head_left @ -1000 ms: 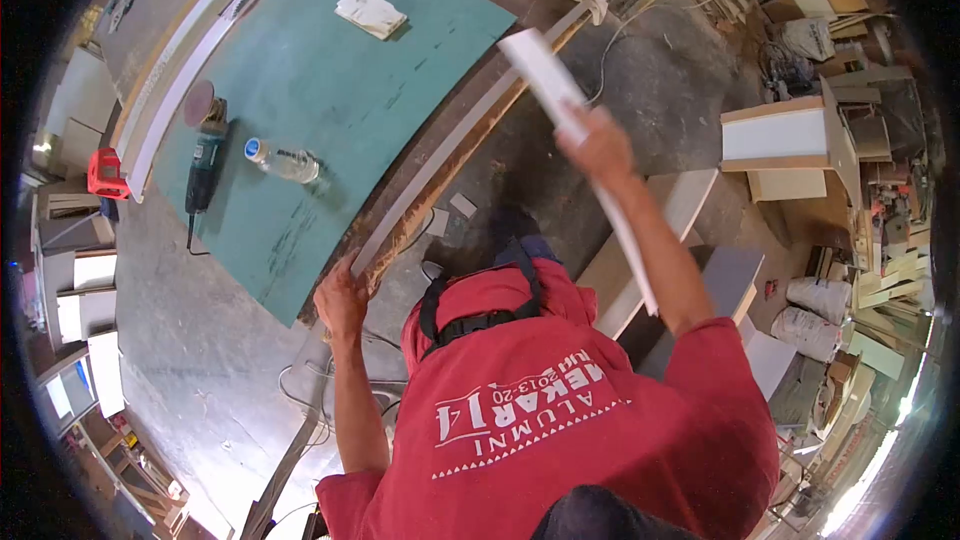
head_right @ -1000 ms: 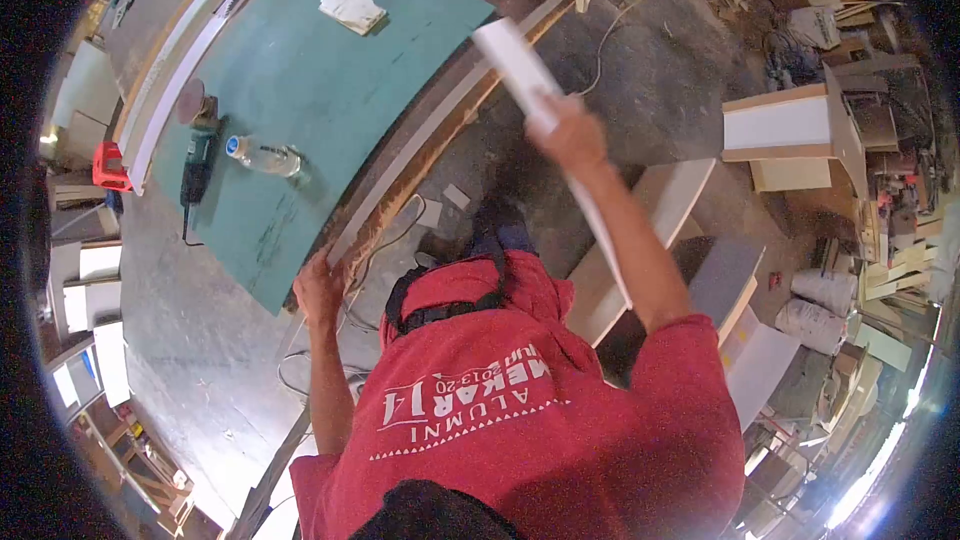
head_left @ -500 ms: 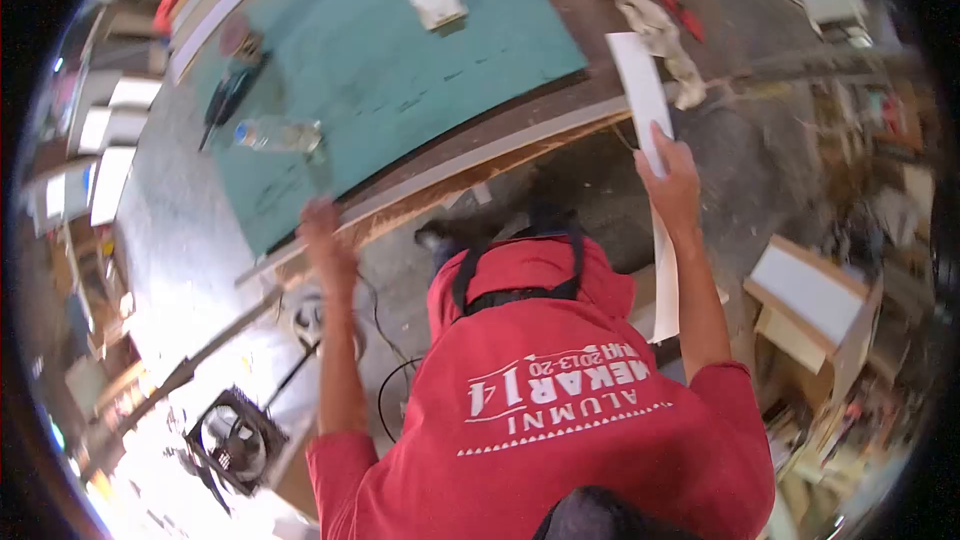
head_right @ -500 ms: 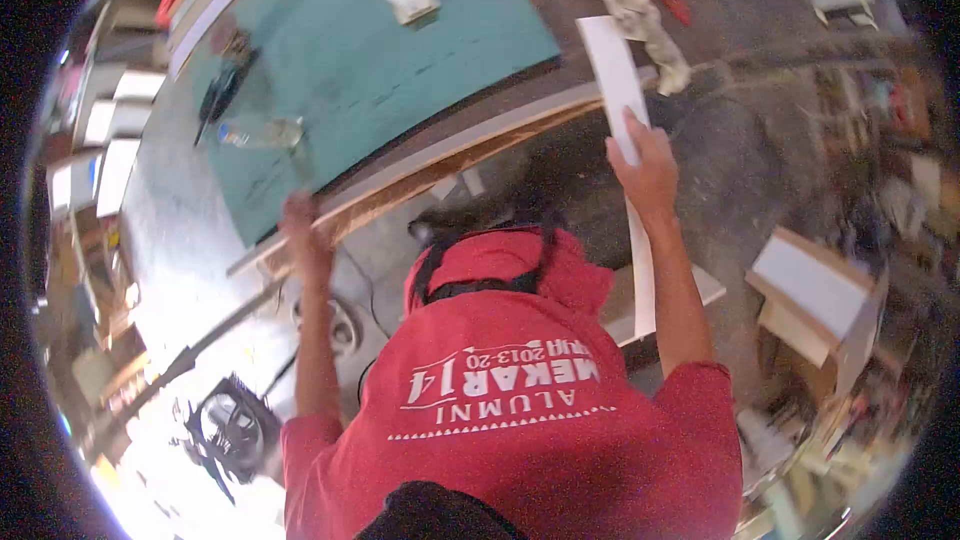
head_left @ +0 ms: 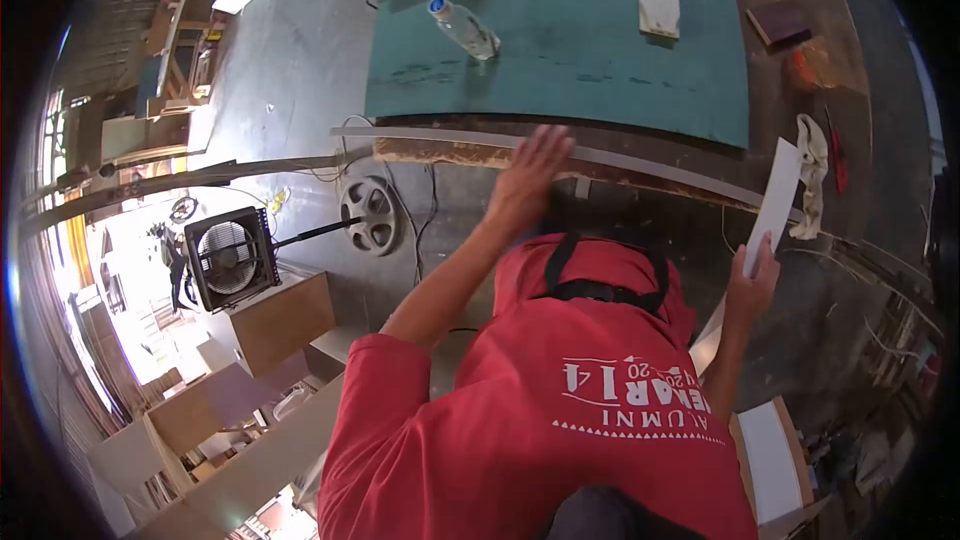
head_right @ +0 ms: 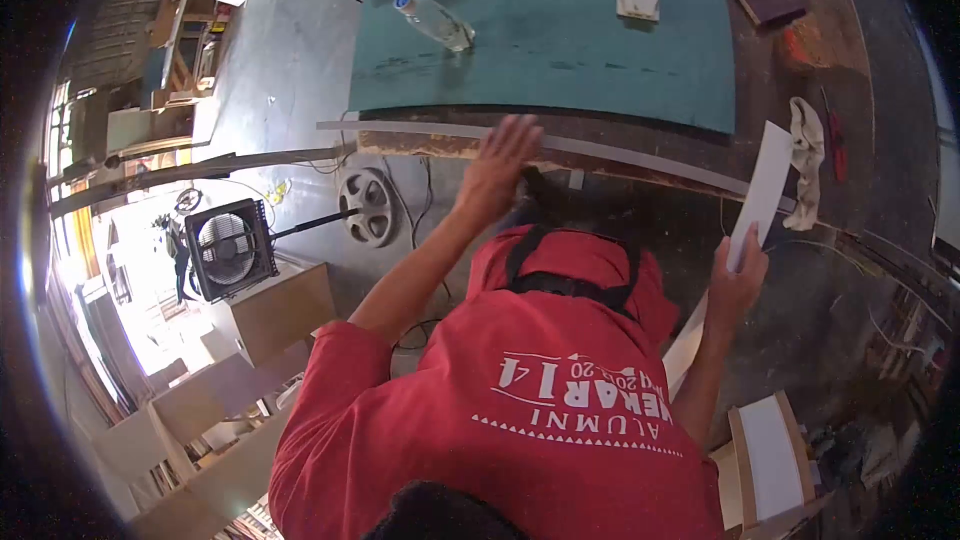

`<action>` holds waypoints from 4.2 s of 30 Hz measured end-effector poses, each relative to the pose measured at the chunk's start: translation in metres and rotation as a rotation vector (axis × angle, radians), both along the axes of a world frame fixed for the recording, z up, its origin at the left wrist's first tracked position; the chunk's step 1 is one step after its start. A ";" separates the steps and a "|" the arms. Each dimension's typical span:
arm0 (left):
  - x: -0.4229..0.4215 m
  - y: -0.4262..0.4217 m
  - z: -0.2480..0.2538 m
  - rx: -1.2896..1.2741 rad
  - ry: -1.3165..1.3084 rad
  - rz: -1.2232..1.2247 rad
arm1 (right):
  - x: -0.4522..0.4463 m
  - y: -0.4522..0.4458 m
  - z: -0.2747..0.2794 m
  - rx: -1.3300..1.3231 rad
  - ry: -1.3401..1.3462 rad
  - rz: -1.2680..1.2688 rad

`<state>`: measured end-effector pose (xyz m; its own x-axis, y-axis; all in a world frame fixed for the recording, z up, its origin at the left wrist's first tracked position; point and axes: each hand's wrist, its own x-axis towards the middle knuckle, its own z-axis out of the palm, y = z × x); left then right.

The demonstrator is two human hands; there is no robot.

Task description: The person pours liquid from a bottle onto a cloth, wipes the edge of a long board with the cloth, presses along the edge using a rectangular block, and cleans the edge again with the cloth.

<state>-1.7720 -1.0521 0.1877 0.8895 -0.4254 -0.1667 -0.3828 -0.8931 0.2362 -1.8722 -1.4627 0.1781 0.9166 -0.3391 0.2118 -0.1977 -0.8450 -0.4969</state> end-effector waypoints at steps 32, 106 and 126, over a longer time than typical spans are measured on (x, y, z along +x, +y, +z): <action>0.029 0.408 -0.059 -0.551 -0.410 0.680 | 0.015 0.057 0.021 -0.001 -0.038 -0.062; 0.066 0.221 0.132 -0.703 0.501 -0.353 | -0.020 0.409 0.059 1.435 -0.189 -0.220; 0.093 0.328 0.149 -0.268 0.484 -0.471 | 0.018 0.532 0.069 1.527 0.027 0.013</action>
<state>-1.6791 -0.7237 0.3371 0.4550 -0.8264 -0.3317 -0.5099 -0.5472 0.6638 -1.8545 -0.9311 0.2469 0.9188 -0.2029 -0.3385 -0.2179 0.4542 -0.8638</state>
